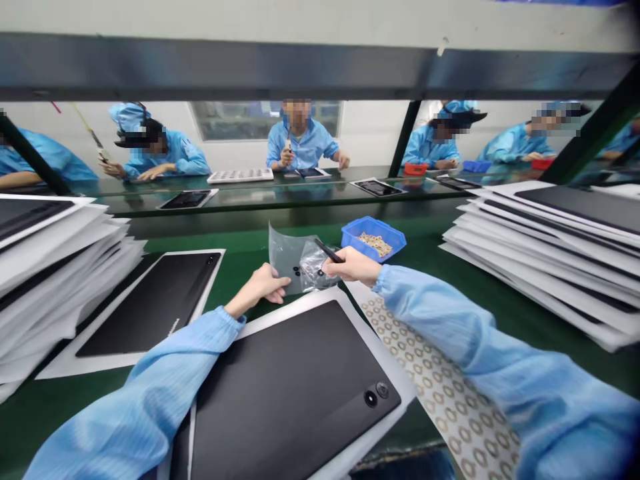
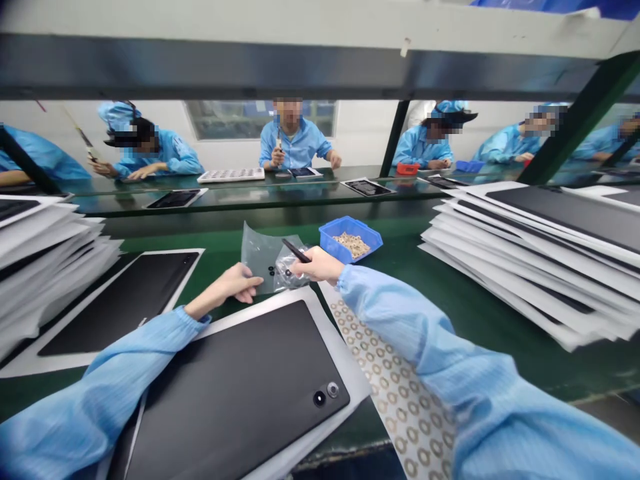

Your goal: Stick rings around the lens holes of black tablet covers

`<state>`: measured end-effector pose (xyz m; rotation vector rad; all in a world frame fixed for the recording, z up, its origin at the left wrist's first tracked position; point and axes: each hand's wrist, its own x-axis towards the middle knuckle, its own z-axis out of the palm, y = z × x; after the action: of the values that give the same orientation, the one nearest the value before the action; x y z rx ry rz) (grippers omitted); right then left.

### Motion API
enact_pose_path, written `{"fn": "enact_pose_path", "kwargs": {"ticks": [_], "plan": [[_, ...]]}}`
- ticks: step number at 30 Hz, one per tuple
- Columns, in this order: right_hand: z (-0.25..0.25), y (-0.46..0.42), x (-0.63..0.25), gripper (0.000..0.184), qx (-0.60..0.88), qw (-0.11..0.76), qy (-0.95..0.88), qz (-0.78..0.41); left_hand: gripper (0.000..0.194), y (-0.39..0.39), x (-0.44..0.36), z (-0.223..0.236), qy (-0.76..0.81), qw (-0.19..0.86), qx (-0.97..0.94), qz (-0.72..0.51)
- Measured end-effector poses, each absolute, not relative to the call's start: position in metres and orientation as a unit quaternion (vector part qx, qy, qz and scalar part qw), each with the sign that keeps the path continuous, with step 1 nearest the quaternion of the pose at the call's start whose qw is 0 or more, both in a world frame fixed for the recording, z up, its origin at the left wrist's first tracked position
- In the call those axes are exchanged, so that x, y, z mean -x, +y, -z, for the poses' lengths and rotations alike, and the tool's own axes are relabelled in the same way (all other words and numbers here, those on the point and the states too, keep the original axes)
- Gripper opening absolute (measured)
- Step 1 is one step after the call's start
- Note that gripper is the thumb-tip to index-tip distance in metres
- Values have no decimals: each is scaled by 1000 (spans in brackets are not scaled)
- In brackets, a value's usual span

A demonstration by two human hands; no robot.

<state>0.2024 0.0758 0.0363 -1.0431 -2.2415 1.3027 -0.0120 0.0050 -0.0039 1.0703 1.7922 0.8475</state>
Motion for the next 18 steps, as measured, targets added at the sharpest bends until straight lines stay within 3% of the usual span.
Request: {"fn": "enact_pose_path", "kwargs": {"ticks": [5,7,10,14,18], "plan": [[-39,17,-257,13,368,114,-768,-512,36,-15,14,-22,797,283,-478,-237],[-34,-11,-279,11,364,110,-766,-518,46,-27,3,-32,801,174,-532,-212],[-27,-47,-300,11,386,109,-747,-530,36,-52,-28,-38,676,-7,-716,-176],[-15,-68,-307,9,437,135,-722,-519,15,-89,-75,-20,460,87,-854,-225],[-8,-67,-307,7,443,146,-709,-529,10,-104,-93,1,426,142,-864,-226]]}}
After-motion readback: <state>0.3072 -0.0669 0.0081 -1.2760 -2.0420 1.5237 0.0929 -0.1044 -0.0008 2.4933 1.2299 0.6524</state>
